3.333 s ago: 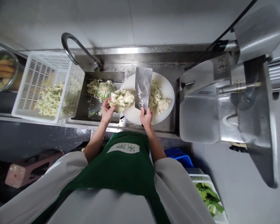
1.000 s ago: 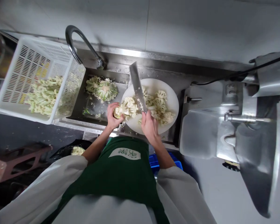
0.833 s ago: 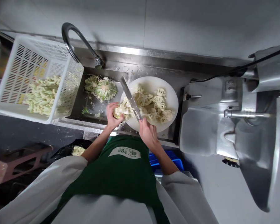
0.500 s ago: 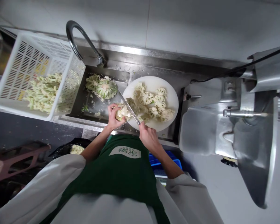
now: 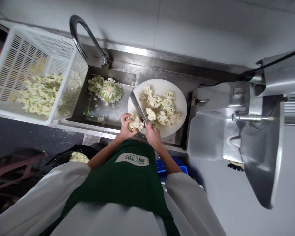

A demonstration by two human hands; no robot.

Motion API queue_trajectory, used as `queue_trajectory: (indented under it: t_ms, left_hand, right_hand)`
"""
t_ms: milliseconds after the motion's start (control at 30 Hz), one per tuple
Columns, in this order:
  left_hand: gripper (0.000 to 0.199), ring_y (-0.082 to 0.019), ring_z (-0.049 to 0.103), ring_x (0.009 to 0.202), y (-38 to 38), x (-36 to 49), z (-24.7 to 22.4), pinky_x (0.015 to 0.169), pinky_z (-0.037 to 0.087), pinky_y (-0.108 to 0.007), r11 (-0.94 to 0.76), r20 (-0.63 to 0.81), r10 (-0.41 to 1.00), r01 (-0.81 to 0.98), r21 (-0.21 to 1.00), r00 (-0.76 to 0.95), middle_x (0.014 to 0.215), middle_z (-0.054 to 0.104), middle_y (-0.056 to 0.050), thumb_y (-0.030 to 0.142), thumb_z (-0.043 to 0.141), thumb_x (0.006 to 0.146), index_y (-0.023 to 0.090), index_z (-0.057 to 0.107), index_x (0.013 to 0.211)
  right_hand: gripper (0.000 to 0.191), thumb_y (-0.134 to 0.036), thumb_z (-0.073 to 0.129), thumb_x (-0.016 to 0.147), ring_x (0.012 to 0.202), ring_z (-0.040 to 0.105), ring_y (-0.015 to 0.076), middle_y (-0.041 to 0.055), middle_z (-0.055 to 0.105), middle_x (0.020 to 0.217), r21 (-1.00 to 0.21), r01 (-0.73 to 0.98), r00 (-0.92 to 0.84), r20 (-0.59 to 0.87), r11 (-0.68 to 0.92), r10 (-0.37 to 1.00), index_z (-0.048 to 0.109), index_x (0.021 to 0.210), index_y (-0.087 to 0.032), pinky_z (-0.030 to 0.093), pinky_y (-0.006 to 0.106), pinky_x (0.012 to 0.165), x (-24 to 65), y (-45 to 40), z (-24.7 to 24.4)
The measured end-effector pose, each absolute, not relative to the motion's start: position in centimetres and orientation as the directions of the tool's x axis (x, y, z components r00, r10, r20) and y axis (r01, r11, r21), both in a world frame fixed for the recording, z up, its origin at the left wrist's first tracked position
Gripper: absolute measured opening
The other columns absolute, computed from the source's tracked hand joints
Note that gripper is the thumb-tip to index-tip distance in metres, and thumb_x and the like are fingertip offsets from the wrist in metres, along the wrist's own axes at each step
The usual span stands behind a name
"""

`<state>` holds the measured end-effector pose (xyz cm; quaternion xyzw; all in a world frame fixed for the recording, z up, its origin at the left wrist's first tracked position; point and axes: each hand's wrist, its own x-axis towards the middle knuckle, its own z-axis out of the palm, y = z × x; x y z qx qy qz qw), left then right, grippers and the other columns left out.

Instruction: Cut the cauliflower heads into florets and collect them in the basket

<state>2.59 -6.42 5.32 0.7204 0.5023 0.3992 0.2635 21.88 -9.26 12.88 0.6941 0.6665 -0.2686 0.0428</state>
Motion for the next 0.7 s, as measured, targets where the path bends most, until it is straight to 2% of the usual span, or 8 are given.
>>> queue_trajectory:
  t_ms: [100,200,300,433,500,600,700]
  left_hand:
    - [0.058,-0.035,0.045,0.132,-6.7,2.1,4.1,0.112,0.042,-0.057,-0.244,0.264,0.964,0.468,0.850,0.023,0.133,0.043,-0.016,0.035,0.073,0.067,0.022,0.047,0.117]
    - [0.069,-0.035,0.043,0.137,-6.8,1.3,3.6,0.116,0.038,-0.057,-0.206,0.205,0.977,0.431,0.878,0.051,0.139,0.042,-0.017,0.035,0.073,0.069,0.021,0.042,0.130]
    - [0.066,-0.036,0.040,0.141,-7.0,0.6,3.8,0.118,0.036,-0.057,-0.179,0.137,0.983,0.436,0.882,0.124,0.140,0.042,-0.017,0.034,0.075,0.071,0.020,0.049,0.130]
    - [0.055,-0.036,0.042,0.142,-7.0,-0.1,3.5,0.117,0.039,-0.056,-0.118,0.083,0.991,0.404,0.907,0.102,0.137,0.046,-0.016,0.037,0.076,0.071,0.020,0.057,0.120]
    - [0.053,-0.033,0.050,0.135,-6.9,-0.6,3.0,0.113,0.045,-0.053,-0.063,0.040,0.996,0.323,0.944,0.077,0.132,0.051,-0.015,0.042,0.075,0.070,0.021,0.058,0.116]
    - [0.054,-0.028,0.064,0.114,-7.1,-1.5,2.2,0.099,0.055,-0.048,0.119,-0.123,0.992,0.098,0.988,0.034,0.120,0.060,-0.012,0.049,0.067,0.073,0.022,0.054,0.119]
    - [0.054,-0.023,0.069,0.094,-7.6,-2.6,1.8,0.086,0.059,-0.045,0.314,-0.309,0.949,-0.174,0.933,0.058,0.109,0.063,-0.010,0.054,0.050,0.080,0.022,0.049,0.124]
  right_hand:
    - [0.033,-0.034,0.034,0.108,0.078,0.070,0.0239,0.0114,0.075,0.088,-0.372,0.916,0.006,-0.363,-0.151,0.932,0.060,0.114,-0.015,0.044,0.030,0.071,22.4,-9.3,11.7]
    - [0.031,-0.036,0.038,0.106,0.079,0.069,0.0239,0.0105,0.074,0.089,-0.429,0.887,0.033,-0.314,-0.173,0.949,0.063,0.107,-0.017,0.044,0.029,0.071,22.8,-9.1,11.4]
    - [0.033,-0.038,0.038,0.105,0.080,0.067,0.0241,0.0109,0.074,0.089,-0.443,0.870,0.079,-0.306,-0.216,0.949,0.063,0.104,-0.017,0.043,0.029,0.070,22.8,-8.6,11.5]
    - [0.033,-0.039,0.040,0.105,0.081,0.066,0.0240,0.0110,0.074,0.091,-0.456,0.859,0.090,-0.312,-0.232,0.946,0.063,0.105,-0.017,0.042,0.029,0.071,22.7,-7.9,11.5]
    - [0.032,-0.040,0.040,0.104,0.080,0.065,0.0238,0.0102,0.074,0.089,-0.453,0.860,0.098,-0.311,-0.237,0.946,0.063,0.104,-0.017,0.042,0.029,0.071,22.8,-7.7,11.4]
    - [0.032,-0.041,0.041,0.104,0.080,0.064,0.0240,0.0097,0.073,0.087,-0.435,0.863,0.127,-0.307,-0.258,0.943,0.063,0.101,-0.018,0.041,0.029,0.070,22.9,-7.3,11.1]
    - [0.032,-0.040,0.041,0.104,0.082,0.065,0.0252,0.0113,0.073,0.089,-0.418,0.865,0.160,-0.296,-0.278,0.942,0.063,0.102,-0.017,0.041,0.030,0.069,22.9,-6.9,11.0]
